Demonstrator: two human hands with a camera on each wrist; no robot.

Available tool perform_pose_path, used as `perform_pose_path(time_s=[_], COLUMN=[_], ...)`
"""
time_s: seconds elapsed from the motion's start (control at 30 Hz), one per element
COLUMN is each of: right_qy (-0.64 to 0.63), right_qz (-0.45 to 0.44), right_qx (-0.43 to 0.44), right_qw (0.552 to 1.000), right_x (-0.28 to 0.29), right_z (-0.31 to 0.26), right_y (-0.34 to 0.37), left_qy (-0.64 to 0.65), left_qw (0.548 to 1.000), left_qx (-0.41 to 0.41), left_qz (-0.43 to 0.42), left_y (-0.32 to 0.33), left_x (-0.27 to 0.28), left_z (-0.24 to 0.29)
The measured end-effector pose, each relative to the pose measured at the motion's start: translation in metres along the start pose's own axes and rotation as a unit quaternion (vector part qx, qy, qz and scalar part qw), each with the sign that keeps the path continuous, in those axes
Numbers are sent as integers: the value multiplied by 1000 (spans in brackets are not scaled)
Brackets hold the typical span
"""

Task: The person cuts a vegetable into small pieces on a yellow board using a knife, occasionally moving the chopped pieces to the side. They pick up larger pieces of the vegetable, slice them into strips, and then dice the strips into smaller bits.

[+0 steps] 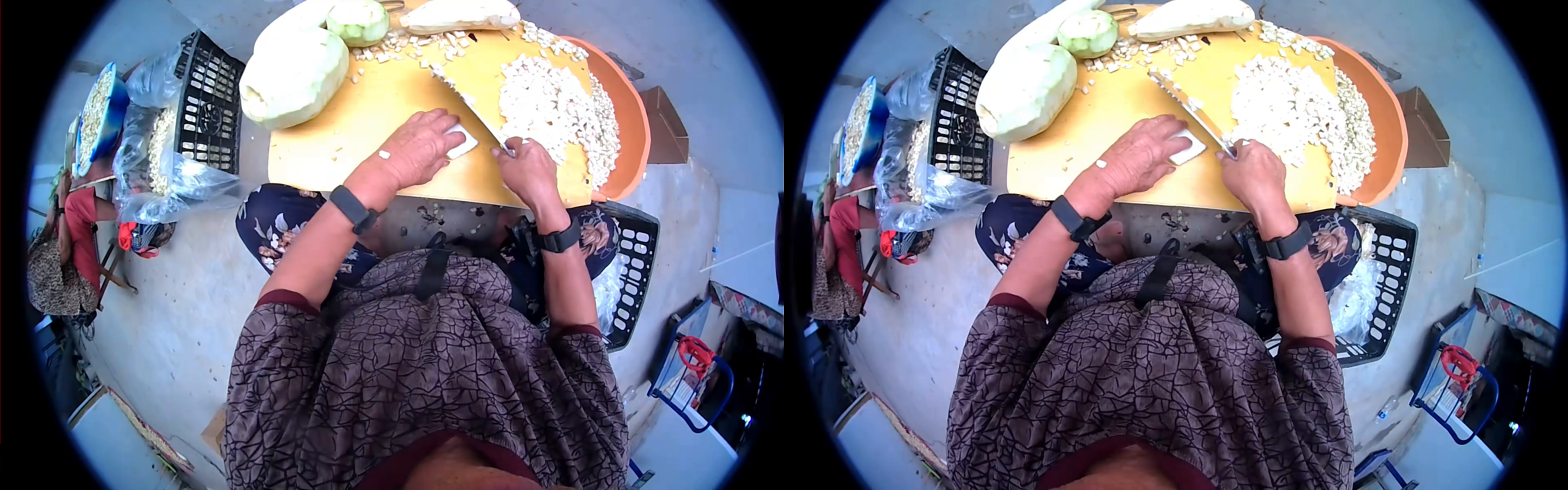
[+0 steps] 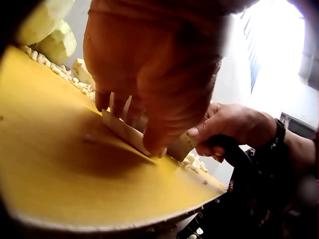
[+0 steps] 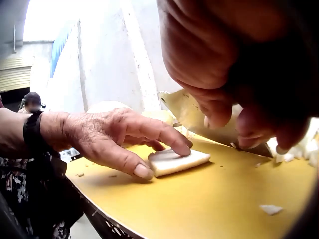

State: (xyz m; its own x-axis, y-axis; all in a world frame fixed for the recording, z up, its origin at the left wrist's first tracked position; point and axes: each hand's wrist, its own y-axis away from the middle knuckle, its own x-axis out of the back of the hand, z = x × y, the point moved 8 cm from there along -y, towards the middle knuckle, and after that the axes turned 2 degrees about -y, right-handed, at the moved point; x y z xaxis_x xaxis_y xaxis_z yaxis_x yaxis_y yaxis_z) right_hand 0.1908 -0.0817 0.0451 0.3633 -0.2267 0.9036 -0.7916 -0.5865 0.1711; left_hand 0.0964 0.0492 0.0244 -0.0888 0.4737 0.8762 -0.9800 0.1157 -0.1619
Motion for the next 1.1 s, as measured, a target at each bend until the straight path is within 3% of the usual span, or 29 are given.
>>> perform_pose_path(time_s=[0.13,0.23,0.33,0.43,0.53,0.77,0.9,1.1], right_qy=[-19,-123,-57,-42,-4,22,-34,-153], right_qz=[-7,-52,-8,-21,40,29,0,-46], right_qx=[-18,-96,-20,4,83,96,38,-56], right_qw=[1000,986,998,999,996,995,999,986], right_x=[4,-3,17,17,18,14,12,-2], right_z=[0,19,3,-1,-4,-6,1,21], right_y=[5,12,32,49,60,66,65,58], left_qy=[-9,-14,23,24,32,18,-34,26], left_qw=[999,998,998,998,998,995,994,995], left_qx=[-45,-57,-54,-62,-55,-50,-46,-55], left_qz=[0,8,15,14,27,90,94,73], left_y=[5,14,18,15,16,19,19,21], left_x=[-8,-8,-3,5,11,5,6,1], left_z=[13,21,23,30,36,29,27,19])
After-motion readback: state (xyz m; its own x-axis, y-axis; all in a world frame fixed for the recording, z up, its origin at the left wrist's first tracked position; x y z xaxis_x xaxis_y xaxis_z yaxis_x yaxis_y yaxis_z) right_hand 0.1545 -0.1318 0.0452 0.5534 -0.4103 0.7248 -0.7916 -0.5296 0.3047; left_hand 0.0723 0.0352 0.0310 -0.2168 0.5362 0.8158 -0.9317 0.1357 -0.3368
